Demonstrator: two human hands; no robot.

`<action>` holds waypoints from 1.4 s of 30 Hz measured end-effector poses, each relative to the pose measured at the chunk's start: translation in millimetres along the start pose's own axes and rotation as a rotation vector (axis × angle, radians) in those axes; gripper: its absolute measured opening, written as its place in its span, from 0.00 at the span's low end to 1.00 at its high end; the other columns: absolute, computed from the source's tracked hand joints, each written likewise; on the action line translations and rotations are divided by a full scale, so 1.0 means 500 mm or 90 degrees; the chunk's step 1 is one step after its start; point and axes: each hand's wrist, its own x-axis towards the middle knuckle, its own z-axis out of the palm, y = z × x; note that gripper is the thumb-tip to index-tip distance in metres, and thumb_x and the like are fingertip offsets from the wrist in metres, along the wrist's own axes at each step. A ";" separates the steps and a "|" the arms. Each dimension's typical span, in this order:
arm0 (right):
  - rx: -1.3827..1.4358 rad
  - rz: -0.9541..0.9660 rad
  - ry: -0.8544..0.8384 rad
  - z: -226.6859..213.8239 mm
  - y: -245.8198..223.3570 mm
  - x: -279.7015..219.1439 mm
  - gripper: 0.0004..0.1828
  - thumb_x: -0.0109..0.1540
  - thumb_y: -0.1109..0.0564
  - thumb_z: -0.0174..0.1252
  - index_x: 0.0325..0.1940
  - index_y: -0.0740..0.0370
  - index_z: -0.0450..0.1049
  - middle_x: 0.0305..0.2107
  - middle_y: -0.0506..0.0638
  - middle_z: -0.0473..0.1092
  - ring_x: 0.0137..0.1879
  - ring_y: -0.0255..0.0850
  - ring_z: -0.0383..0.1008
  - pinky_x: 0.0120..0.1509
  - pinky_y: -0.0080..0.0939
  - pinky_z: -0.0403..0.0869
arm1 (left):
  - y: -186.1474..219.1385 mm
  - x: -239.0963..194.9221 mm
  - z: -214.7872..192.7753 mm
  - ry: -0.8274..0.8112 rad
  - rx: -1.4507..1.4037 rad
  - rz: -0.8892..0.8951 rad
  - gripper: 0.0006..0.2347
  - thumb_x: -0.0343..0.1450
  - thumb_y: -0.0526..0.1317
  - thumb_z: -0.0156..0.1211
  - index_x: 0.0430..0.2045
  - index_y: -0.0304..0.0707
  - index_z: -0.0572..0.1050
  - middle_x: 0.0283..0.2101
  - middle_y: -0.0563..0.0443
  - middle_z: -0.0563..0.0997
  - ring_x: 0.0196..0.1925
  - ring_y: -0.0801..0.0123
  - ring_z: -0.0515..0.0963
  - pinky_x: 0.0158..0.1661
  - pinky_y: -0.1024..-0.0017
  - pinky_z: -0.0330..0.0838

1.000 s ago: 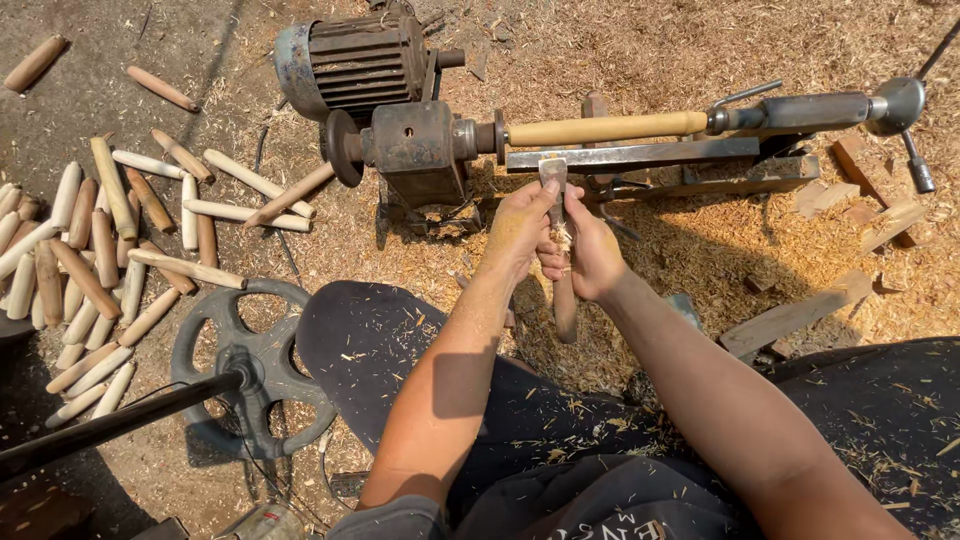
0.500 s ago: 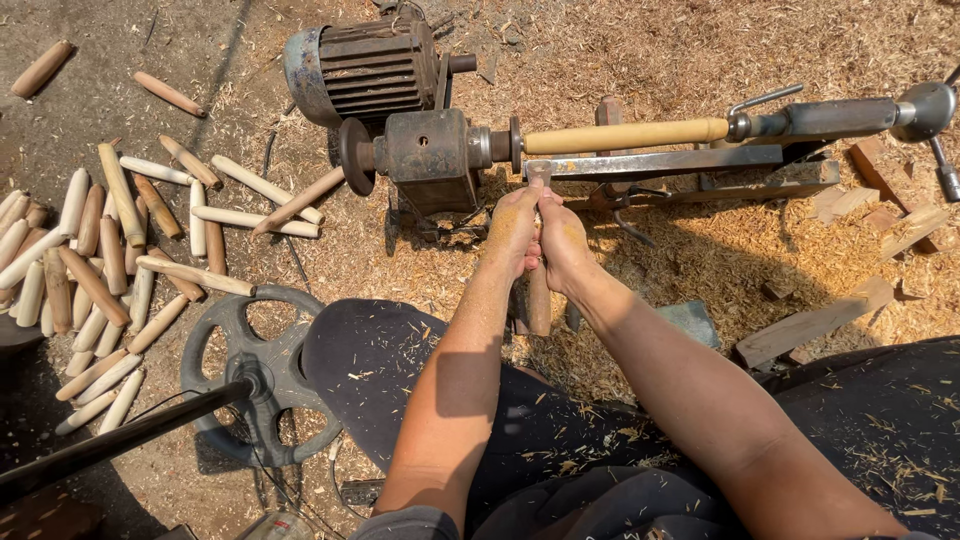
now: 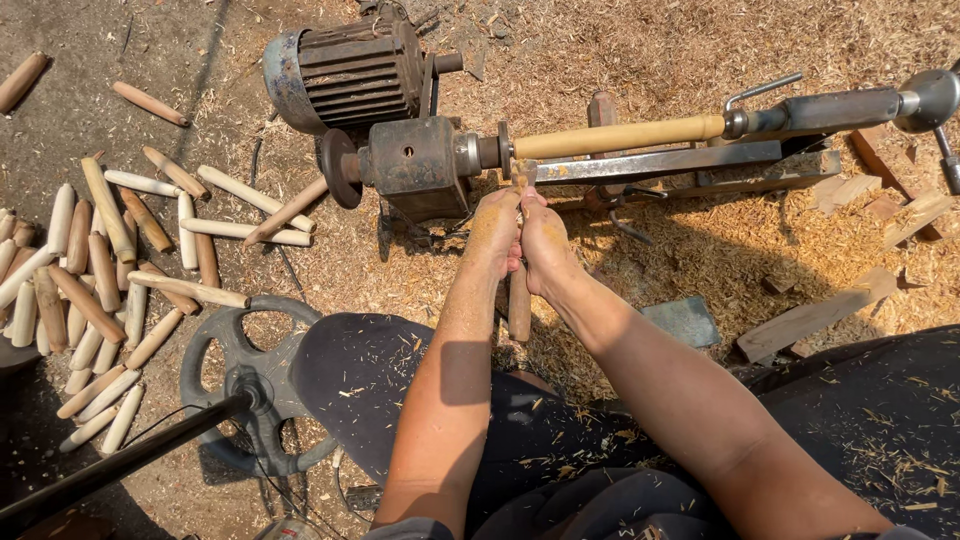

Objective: The person uses a chisel to shape a piece of wood mounted on a lathe. They repeatedly apply the tool to the spinning wood to smooth and contour its surface, generating wood shavings. The person periodically stops to inspect the work and adjust the tool before resuming.

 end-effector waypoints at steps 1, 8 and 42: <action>-0.011 -0.010 -0.003 0.000 0.002 0.001 0.15 0.74 0.41 0.37 0.47 0.52 0.61 0.18 0.41 0.60 0.15 0.29 0.55 0.14 0.31 0.55 | 0.000 0.001 -0.001 -0.002 -0.006 0.014 0.15 0.75 0.50 0.49 0.31 0.43 0.81 0.13 0.58 0.63 0.08 0.79 0.55 0.08 0.76 0.47; -0.009 -0.012 -0.005 -0.011 0.008 0.003 0.21 0.75 0.38 0.40 0.46 0.57 0.63 0.19 0.44 0.58 0.15 0.29 0.55 0.13 0.30 0.56 | -0.022 0.015 0.001 0.032 0.009 -0.025 0.14 0.75 0.51 0.52 0.31 0.44 0.79 0.13 0.59 0.64 0.07 0.79 0.56 0.08 0.77 0.48; -0.095 -0.121 -0.144 -0.124 -0.038 -0.025 0.23 0.74 0.44 0.37 0.69 0.53 0.61 0.55 0.49 0.69 0.59 0.36 0.71 0.66 0.46 0.71 | -0.120 0.100 0.079 0.022 0.007 0.084 0.14 0.77 0.48 0.52 0.39 0.37 0.79 0.28 0.52 0.78 0.22 0.73 0.72 0.18 0.73 0.63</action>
